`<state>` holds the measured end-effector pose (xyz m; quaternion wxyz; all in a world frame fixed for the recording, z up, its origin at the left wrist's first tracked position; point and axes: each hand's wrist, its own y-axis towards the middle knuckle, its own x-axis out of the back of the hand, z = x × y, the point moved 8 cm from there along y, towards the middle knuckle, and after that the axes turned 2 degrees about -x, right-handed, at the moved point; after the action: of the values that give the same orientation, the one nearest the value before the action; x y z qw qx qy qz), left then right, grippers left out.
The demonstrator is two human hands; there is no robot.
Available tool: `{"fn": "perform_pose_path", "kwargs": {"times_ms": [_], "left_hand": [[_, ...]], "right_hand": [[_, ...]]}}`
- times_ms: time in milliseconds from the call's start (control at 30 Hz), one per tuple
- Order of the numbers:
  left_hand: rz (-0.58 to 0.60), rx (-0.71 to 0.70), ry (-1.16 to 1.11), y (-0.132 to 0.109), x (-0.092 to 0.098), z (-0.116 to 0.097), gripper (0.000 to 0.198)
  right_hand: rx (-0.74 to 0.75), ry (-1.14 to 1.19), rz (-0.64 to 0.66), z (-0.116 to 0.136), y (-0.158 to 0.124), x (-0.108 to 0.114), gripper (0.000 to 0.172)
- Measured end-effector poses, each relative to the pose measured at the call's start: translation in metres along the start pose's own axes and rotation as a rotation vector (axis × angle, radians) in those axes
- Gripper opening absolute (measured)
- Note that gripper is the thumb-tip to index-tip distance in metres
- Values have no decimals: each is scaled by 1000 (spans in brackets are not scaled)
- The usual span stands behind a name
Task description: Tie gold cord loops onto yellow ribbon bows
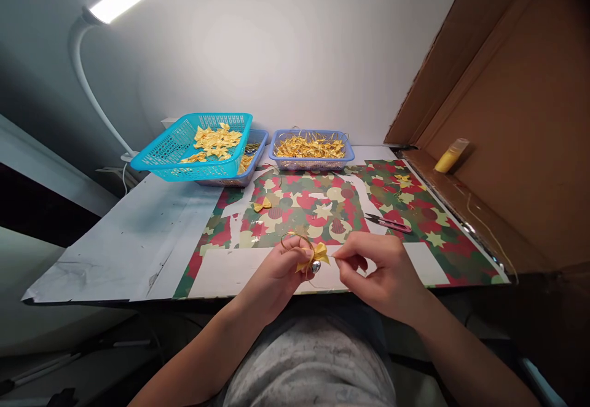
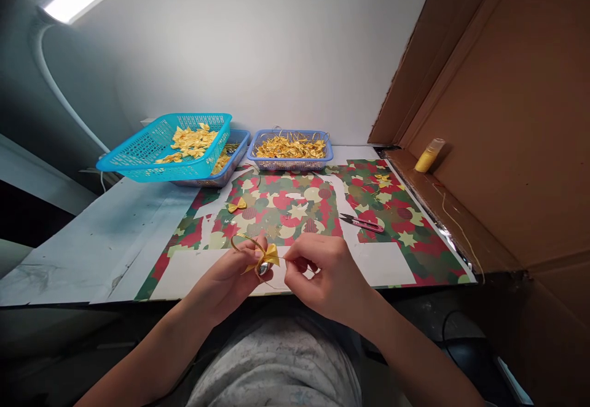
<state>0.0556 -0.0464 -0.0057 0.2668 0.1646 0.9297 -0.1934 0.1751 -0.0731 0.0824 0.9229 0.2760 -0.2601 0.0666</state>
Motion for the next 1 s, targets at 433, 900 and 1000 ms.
{"fn": "perform_pose_path", "kwargs": {"times_ms": [433, 900, 1000], "left_hand": [[-15, 5, 47, 0, -2, -4, 20], [-126, -99, 59, 7, 8, -1, 23], [-142, -100, 51, 7, 9, -1, 21]], "right_hand": [[6, 52, 87, -7, 5, -3, 16], [-143, 136, -33, -38, -1, -15, 11], [-102, 103, -27, -32, 2, -10, 12]]}}
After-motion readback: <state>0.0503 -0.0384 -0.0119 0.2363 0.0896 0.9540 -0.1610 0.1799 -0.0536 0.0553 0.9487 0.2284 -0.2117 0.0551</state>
